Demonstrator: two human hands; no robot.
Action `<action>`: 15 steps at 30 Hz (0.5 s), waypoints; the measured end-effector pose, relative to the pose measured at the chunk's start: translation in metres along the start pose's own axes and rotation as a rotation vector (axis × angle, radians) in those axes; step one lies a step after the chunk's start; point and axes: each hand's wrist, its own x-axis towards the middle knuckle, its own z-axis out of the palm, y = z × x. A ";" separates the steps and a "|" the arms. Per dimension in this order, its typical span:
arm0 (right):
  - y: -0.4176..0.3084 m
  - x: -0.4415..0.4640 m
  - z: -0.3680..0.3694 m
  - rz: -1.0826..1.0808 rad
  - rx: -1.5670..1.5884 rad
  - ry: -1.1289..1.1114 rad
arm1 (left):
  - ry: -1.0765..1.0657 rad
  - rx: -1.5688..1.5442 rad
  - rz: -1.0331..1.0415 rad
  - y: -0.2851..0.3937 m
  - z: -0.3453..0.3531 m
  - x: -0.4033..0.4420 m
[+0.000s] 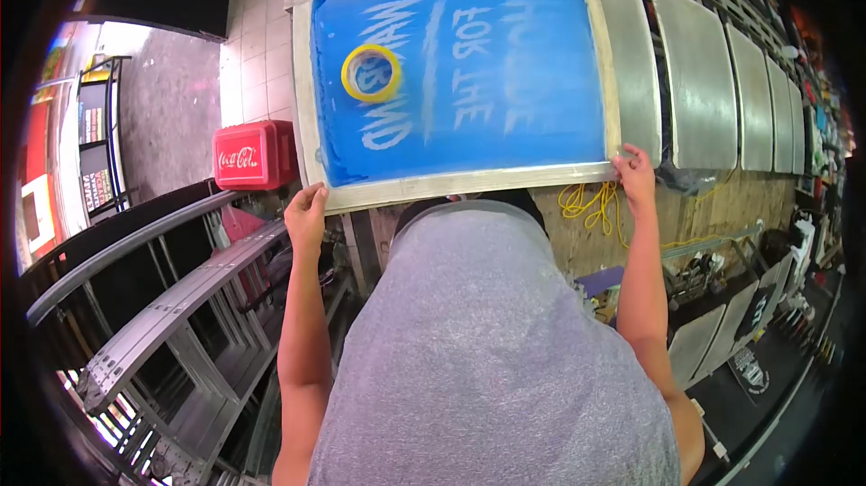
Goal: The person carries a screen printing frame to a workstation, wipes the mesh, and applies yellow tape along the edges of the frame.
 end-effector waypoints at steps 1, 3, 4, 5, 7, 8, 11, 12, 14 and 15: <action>0.004 0.002 0.000 -0.025 -0.055 0.017 | -0.002 0.003 -0.005 -0.002 0.002 -0.001; 0.008 0.004 0.001 -0.023 -0.072 0.040 | 0.065 -0.043 0.013 0.007 0.006 -0.005; 0.009 0.005 0.001 -0.025 -0.086 0.065 | 0.065 -0.041 0.010 0.010 0.006 -0.006; 0.012 0.006 0.001 -0.023 -0.087 0.063 | 0.060 -0.020 0.007 0.012 0.006 -0.007; 0.018 0.009 0.002 -0.063 -0.153 0.111 | 0.056 0.002 0.003 0.013 0.007 -0.009; 0.018 0.009 0.003 -0.062 -0.153 0.111 | 0.076 0.030 0.031 0.012 0.008 -0.010; 0.020 0.008 0.006 -0.116 -0.197 0.155 | 0.107 0.056 0.063 0.008 0.011 -0.010; 0.020 0.008 0.007 -0.126 -0.219 0.181 | 0.119 0.054 0.067 0.007 0.012 -0.010; 0.023 0.007 0.007 -0.137 -0.241 0.206 | 0.146 0.078 0.084 0.006 0.015 -0.011; 0.025 0.007 0.008 -0.136 -0.234 0.214 | 0.173 0.100 0.102 0.007 0.016 -0.011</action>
